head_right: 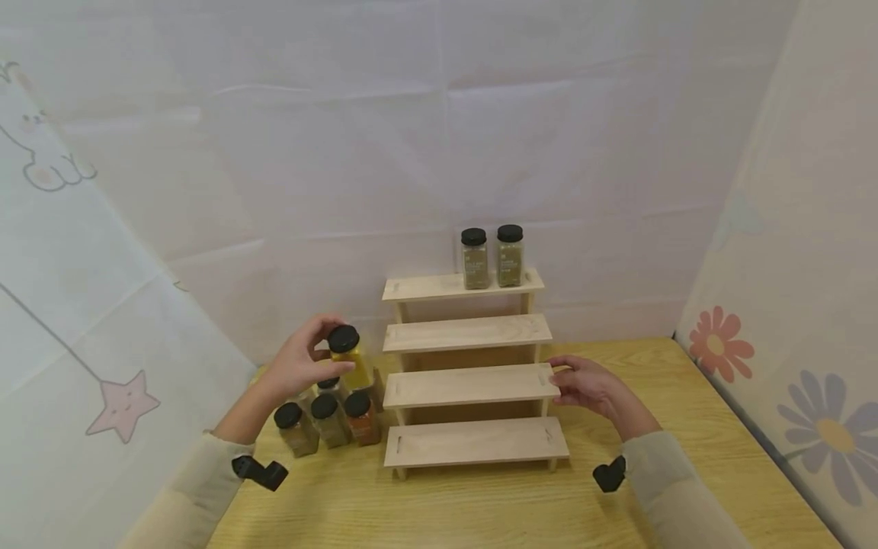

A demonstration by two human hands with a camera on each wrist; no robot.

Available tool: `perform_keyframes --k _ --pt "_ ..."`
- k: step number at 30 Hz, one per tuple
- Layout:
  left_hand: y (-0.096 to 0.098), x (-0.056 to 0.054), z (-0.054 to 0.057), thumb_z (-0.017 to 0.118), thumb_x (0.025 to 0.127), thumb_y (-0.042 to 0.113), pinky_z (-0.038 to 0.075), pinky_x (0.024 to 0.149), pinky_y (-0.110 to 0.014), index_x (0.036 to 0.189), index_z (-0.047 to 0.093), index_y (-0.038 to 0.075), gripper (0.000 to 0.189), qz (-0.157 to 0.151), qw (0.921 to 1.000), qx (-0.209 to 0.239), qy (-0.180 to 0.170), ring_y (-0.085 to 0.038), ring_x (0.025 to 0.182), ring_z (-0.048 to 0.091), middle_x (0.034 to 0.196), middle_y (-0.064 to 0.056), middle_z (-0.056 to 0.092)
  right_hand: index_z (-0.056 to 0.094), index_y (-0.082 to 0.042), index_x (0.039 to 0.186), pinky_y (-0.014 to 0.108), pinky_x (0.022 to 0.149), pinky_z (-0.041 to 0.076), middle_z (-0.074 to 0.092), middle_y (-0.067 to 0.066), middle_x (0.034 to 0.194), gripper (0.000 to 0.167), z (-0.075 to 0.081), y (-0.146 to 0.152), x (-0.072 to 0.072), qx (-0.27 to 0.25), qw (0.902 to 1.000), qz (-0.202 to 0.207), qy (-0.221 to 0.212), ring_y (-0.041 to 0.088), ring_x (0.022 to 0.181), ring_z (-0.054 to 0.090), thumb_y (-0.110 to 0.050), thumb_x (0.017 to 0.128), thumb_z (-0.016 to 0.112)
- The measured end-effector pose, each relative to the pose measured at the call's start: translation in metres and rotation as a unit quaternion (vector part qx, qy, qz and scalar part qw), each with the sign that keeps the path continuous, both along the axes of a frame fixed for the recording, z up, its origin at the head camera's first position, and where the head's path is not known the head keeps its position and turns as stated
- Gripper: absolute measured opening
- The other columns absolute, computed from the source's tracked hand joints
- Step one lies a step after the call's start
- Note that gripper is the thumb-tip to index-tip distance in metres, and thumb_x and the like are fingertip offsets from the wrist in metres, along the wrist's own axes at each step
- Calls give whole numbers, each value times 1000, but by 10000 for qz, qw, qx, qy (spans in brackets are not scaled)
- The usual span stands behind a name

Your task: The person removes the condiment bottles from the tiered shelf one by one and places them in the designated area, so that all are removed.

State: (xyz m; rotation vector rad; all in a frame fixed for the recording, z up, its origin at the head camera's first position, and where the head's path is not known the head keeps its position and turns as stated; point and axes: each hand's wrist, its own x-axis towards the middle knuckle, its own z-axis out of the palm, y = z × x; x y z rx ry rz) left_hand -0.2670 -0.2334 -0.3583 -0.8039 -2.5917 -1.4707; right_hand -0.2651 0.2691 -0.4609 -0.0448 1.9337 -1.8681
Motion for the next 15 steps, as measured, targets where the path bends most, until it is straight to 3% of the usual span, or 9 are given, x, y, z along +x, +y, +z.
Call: perform_keyframes --k 15 --pt "-20 19 -23 87 81 15 56 89 -35 132 53 15 61 -90 9999 66 -128 -18 110 61 122 -8 61 19 6 156 33 83 59 59 6 105 65 -1 1 0 -83 10000 29 8 15 86 63 -7 103 56"
